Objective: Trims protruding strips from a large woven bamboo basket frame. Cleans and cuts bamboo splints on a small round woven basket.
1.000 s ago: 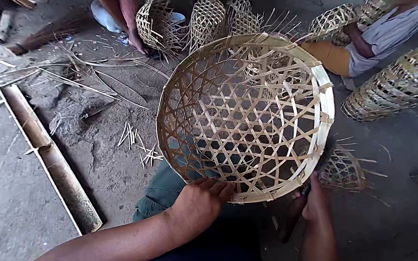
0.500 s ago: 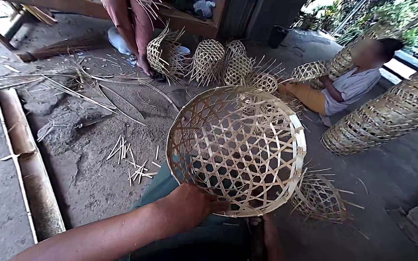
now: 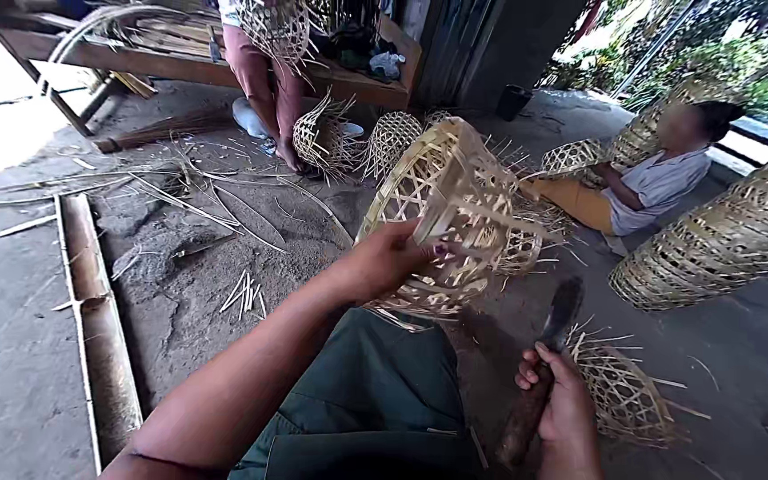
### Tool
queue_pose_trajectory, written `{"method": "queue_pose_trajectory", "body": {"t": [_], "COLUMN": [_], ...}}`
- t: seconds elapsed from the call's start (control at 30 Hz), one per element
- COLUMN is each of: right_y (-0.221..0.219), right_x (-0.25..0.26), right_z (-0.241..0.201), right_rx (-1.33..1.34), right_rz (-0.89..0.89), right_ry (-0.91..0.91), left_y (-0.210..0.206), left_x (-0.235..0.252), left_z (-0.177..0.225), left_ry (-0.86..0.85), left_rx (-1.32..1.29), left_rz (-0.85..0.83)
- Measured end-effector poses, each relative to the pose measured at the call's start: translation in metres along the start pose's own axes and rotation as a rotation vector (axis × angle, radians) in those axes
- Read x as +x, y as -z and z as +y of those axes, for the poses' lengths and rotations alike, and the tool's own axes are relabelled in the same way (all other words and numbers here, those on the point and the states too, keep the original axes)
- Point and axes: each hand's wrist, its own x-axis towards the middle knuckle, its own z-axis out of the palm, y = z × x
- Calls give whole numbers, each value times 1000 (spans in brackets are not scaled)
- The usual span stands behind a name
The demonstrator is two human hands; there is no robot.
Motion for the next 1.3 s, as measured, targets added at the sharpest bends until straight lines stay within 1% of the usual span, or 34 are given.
{"method": "queue_pose_trajectory", "body": {"t": [0.07,0.13,0.2,0.27,0.4,0.47,0.57,0.63,0.67,0.73,0.8,0.83,0.87,0.9,0.97,1.0,1.07,1.13,1.2,1.3], "right_y": [-19,-36,-49,-61,-76,-80,-82,-80,-78,-72,-66,-63,-62,-62,-64,-67,-71,-73,-71,-67], "right_x": [-6,-11,-14,-18,-18,-12,-3,-4,-6,-15,-28,-35,-43,-51,-61,-62,-54,-41,-30,-22], "right_z": [-14,-23,-26,-28,-29,-28,-26,-25,-27,-34,-48,-56,-63,-71,-81,-83,-85,-86,-87,-90], "right_rx": [-71,-158,-277,-376,-465,-483,-453,-462,-492,-557,-505,-453,-396,-344,-288,-281,-323,-357,-333,-288], "right_rz": [-93,-201,-283,-316,-369,-392,-417,-400,-374,-317,-336,-379,-452,-538,-689,-729,-741,-718,-697,-688], "right_ry": [138,290,443,548,630,614,531,529,573,728,874,918,913,852,637,527,378,295,244,234], "left_y": [-7,-18,-27,-32,-29,-22,-9,-5,-6,-10,-17,-21,-26,-31,-40,-44,-52,-58,-61,-60], "left_x": [-3,-10,-24,-39,-63,-68,-72,-73,-74,-73,-69,-64,-58,-52,-35,-27,-13,-2,5,11], "left_z": [0,-11,-24,-32,-31,-32,-36,-36,-35,-31,-27,-25,-24,-23,-23,-23,-22,-21,-22,-23], "left_ry": [-30,-16,44,41,3,3,64,87,86,65,50,51,55,61,57,52,47,51,48,43], "left_rx": [-382,-648,-812,-879,-866,-847,-783,-738,-722,-673,-614,-595,-583,-566,-524,-504,-476,-453,-439,-422], "left_rz": [143,240,341,408,493,512,525,498,481,451,420,403,388,374,349,331,293,272,262,238]}}
